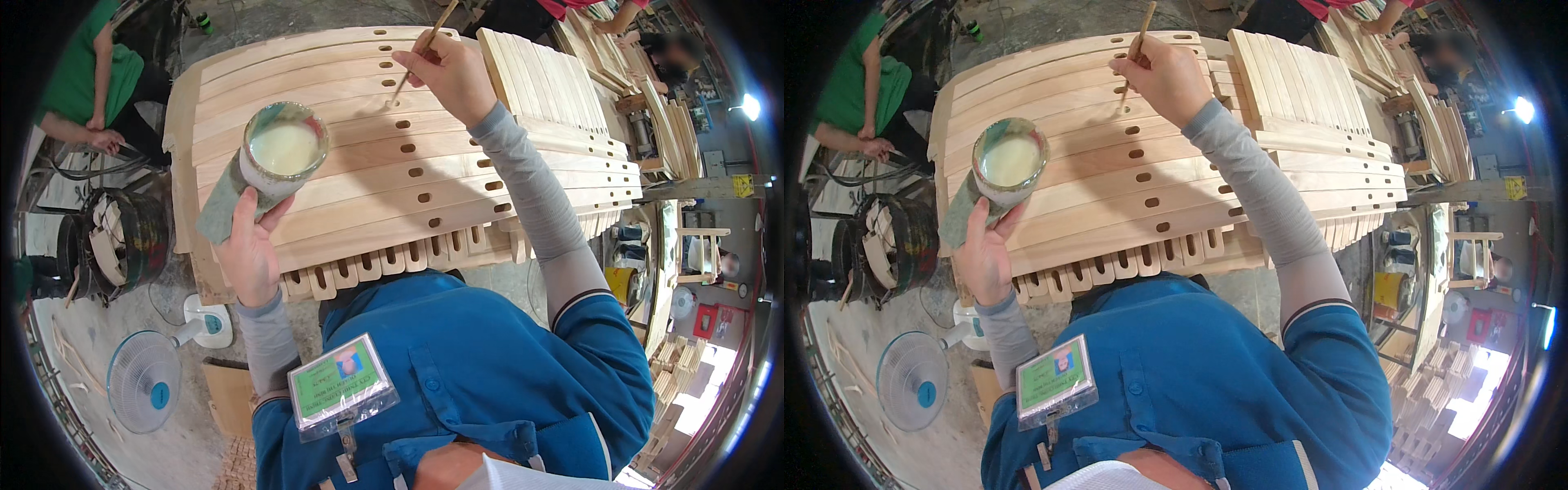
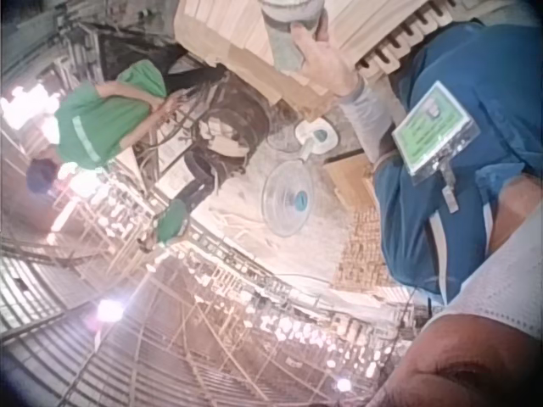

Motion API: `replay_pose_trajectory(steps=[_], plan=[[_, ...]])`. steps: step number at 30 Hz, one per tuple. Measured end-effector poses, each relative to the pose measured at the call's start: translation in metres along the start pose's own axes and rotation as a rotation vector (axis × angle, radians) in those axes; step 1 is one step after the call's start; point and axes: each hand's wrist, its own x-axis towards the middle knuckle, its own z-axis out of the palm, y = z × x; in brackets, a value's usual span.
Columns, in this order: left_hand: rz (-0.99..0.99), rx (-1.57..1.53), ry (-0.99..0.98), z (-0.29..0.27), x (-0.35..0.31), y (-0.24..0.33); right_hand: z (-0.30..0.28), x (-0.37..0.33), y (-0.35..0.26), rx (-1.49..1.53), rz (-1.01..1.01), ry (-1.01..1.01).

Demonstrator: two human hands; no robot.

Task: The person applies a white liquid to the slots of wooden slats using a small brush and a container. They repeatedly dip the brush into the container and apply the liquid to multiple slats, then stack the treated pieces and retrieve more from a nearby pile.

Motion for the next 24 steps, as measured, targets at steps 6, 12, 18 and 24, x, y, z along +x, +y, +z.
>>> replay_pose_trajectory(steps=[6, 12, 18, 24], plan=[[0.012, 0.013, -0.009, 0.000, -0.001, -0.001, -0.017, -0.010, -0.003, 0.020, 0.074, 0.073], [0.002, 0.005, -0.030, 0.002, -0.003, 0.002, -0.005, -0.030, 0.010, 0.339, 0.245, -0.003], [0.043, 0.016, -0.006, 0.002, -0.006, 0.006, -0.002, -0.042, -0.013, -0.196, -0.112, 0.072], [0.061, 0.068, -0.034, -0.004, -0.014, 0.010, -0.006, -0.039, -0.018, -0.136, -0.069, 0.034]])
